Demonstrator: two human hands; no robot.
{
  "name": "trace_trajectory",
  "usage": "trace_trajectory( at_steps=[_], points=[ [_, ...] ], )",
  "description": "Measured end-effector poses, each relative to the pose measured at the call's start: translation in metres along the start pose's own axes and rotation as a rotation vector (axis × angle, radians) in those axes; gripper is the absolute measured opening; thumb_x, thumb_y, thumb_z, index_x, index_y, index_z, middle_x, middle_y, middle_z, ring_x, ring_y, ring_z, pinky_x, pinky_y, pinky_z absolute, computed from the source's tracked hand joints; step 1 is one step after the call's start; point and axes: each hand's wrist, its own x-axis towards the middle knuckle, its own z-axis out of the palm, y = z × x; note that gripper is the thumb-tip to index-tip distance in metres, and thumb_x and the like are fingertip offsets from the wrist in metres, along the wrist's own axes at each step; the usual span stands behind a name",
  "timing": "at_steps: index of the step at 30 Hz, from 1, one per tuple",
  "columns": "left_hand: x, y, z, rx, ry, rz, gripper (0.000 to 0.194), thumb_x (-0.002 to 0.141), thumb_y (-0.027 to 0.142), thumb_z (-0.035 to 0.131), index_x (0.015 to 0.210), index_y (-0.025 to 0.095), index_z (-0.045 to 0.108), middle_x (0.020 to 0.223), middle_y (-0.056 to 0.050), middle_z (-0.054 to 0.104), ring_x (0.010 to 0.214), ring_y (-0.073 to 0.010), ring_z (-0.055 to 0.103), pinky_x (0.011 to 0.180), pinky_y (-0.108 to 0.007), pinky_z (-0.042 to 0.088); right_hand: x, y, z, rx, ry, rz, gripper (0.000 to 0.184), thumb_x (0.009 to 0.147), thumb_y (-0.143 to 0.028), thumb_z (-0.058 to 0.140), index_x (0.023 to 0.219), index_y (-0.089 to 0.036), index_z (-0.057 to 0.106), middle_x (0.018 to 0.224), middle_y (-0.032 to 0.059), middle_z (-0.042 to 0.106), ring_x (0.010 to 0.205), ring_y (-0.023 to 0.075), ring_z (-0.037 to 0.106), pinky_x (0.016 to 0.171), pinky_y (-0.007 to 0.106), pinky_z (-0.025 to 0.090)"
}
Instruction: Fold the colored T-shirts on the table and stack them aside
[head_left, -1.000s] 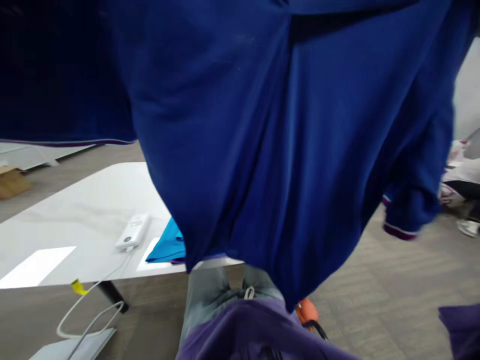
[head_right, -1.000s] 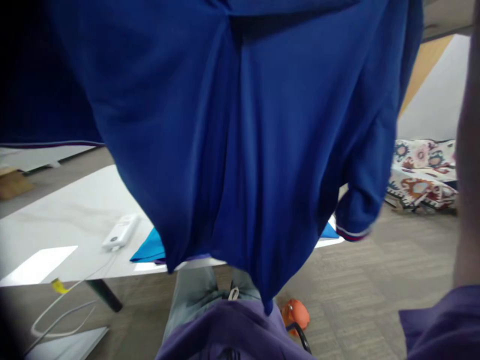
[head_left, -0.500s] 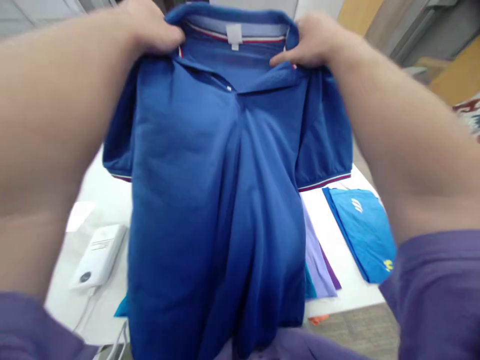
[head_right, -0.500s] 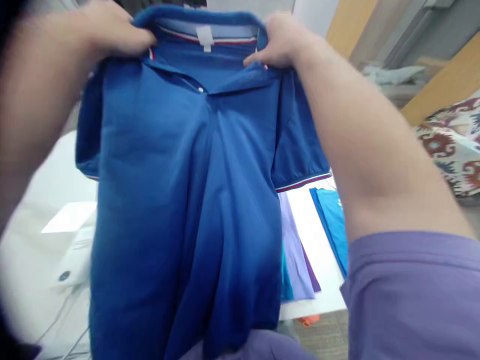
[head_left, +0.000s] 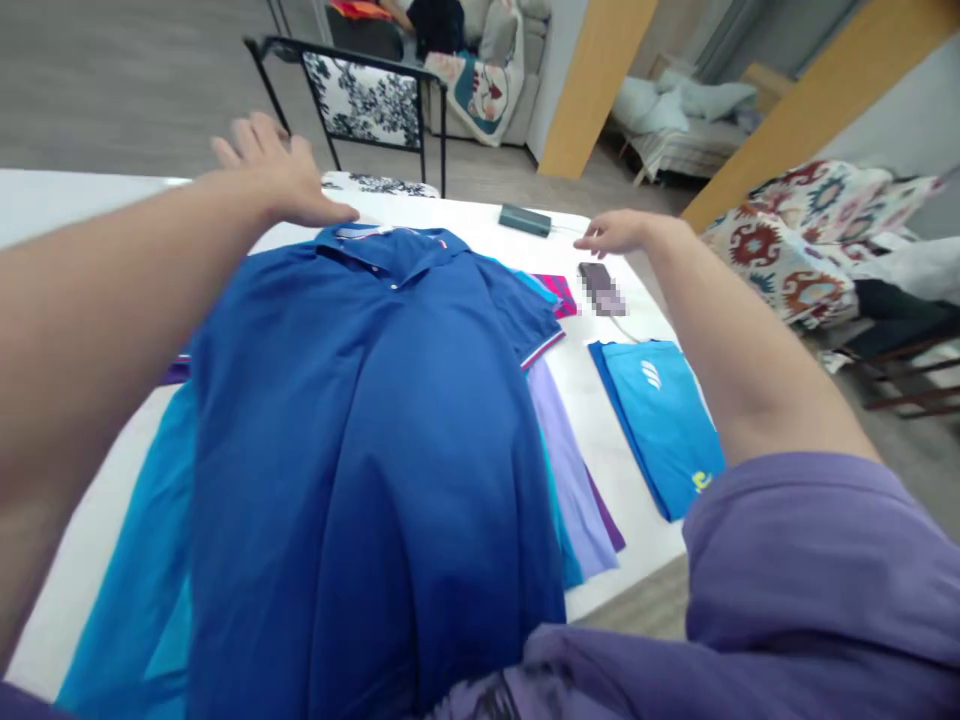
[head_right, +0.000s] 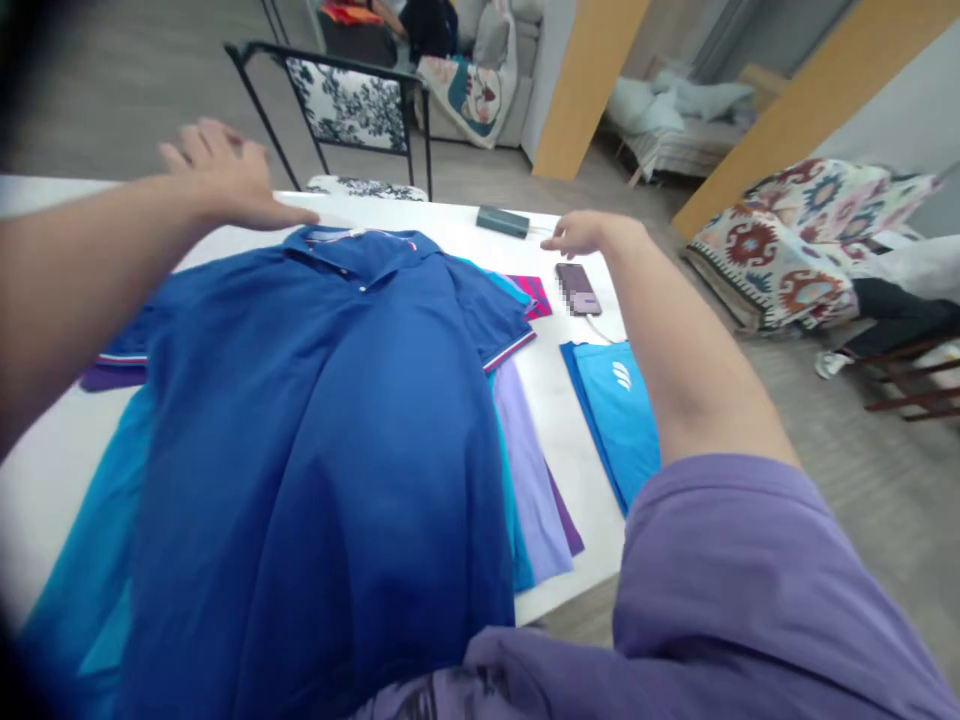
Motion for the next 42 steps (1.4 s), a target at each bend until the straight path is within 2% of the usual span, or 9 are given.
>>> trace_trajectory(
  at_steps=[3, 7, 13, 18, 24, 28, 33, 37, 42],
  points=[
    [-0.041, 0.048, 0.007, 0.010, 0.004, 0.054, 0.107, 0.098, 0.074, 0.082, 0.167, 0.003, 0.041, 0.185, -0.025, 0.031, 0.172, -0.0462, 0.026, 0.140, -0.074, 0.012, -0.078, 0.086, 0.050, 0.041, -0.043, 0.190, 0.040, 0.114, -0.043, 0.070, 0.125, -0.007, 0.084, 0.108, 0.0149, 0.086, 0.095, 0.0222, 0.079, 0.101, 0.035, 0.058],
    [-0.104, 0.149, 0.019, -0.104, -0.173, 0.267, 0.060, 0.107, 0.055, 0.070, 0.153, 0.017, 0.063, 0.145, -0.010, 0.078, 0.148, -0.0305, 0.062, 0.140, -0.052, 0.032, -0.173, 0.160, 0.118, 0.102, 0.051, 0.302, 0.036, 0.109, -0.045, 0.074, 0.116, -0.012, 0.086, 0.117, 0.0178, 0.086, 0.108, 0.0286, 0.079, 0.096, 0.033, 0.058],
    [-0.168, 0.322, 0.067, -0.261, -0.318, 0.444, 0.041, 0.100, 0.054, 0.076, 0.130, 0.027, 0.080, 0.140, -0.010, 0.081, 0.144, -0.0338, 0.068, 0.126, -0.038, 0.048, -0.247, 0.188, 0.165, 0.334, 0.147, 0.114, 0.027, 0.097, -0.045, 0.084, 0.106, -0.020, 0.084, 0.120, 0.0095, 0.085, 0.110, 0.0240, 0.077, 0.102, 0.028, 0.056],
    [-0.189, 0.409, 0.121, -0.350, -0.427, 0.409, 0.050, 0.106, 0.057, 0.075, 0.140, 0.020, 0.075, 0.148, -0.015, 0.074, 0.141, -0.0320, 0.069, 0.126, -0.055, 0.053, -0.266, 0.203, 0.185, 0.516, 0.290, 0.134, 0.041, 0.101, -0.053, 0.079, 0.125, -0.019, 0.076, 0.132, 0.0136, 0.082, 0.113, 0.0248, 0.077, 0.102, 0.032, 0.058],
    [-0.181, 0.427, 0.161, -0.439, -0.480, 0.320, 0.040, 0.110, 0.047, 0.073, 0.140, 0.021, 0.073, 0.150, -0.013, 0.070, 0.134, -0.0281, 0.070, 0.117, -0.052, 0.062, -0.247, 0.179, 0.217, 0.525, 0.343, 0.183, 0.038, 0.098, -0.046, 0.080, 0.125, -0.020, 0.077, 0.136, 0.0169, 0.077, 0.125, 0.0321, 0.073, 0.117, 0.043, 0.056],
    [-0.173, 0.421, 0.177, -0.506, -0.485, 0.239, 0.043, 0.110, 0.049, 0.074, 0.140, 0.019, 0.073, 0.144, -0.013, 0.073, 0.130, -0.0280, 0.072, 0.115, -0.053, 0.063, -0.276, 0.171, 0.226, 0.781, 0.550, 0.058, 0.037, 0.099, -0.061, 0.073, 0.112, -0.026, 0.075, 0.139, 0.0126, 0.074, 0.131, 0.0310, 0.068, 0.118, 0.045, 0.056],
    [-0.171, 0.417, 0.188, -0.612, -0.482, 0.198, 0.048, 0.100, 0.065, 0.080, 0.119, 0.021, 0.080, 0.130, -0.010, 0.083, 0.124, -0.0292, 0.076, 0.113, -0.042, 0.060, -0.348, 0.188, 0.214, 1.120, 0.054, -0.372, 0.062, 0.082, -0.081, 0.087, 0.097, -0.023, 0.074, 0.104, 0.0091, 0.077, 0.102, 0.0280, 0.075, 0.098, 0.042, 0.063],
    [-0.175, 0.418, 0.189, -0.661, -0.489, 0.167, 0.058, 0.082, 0.072, 0.094, 0.111, 0.024, 0.079, 0.122, -0.009, 0.086, 0.118, -0.0301, 0.079, 0.102, -0.033, 0.059, -0.324, 0.190, 0.207, 1.039, 0.233, -0.053, 0.055, 0.099, -0.072, 0.078, 0.121, -0.022, 0.074, 0.109, 0.0098, 0.079, 0.087, 0.0222, 0.074, 0.084, 0.036, 0.063],
    [-0.186, 0.431, 0.181, -0.689, -0.454, 0.089, 0.056, 0.081, 0.068, 0.096, 0.113, 0.026, 0.078, 0.133, -0.010, 0.083, 0.134, -0.0335, 0.074, 0.111, -0.038, 0.056, -0.237, 0.188, 0.215, 0.587, 0.359, 0.369, 0.047, 0.104, -0.058, 0.075, 0.126, -0.016, 0.074, 0.130, 0.0184, 0.080, 0.120, 0.0318, 0.076, 0.105, 0.039, 0.059]
  ],
)
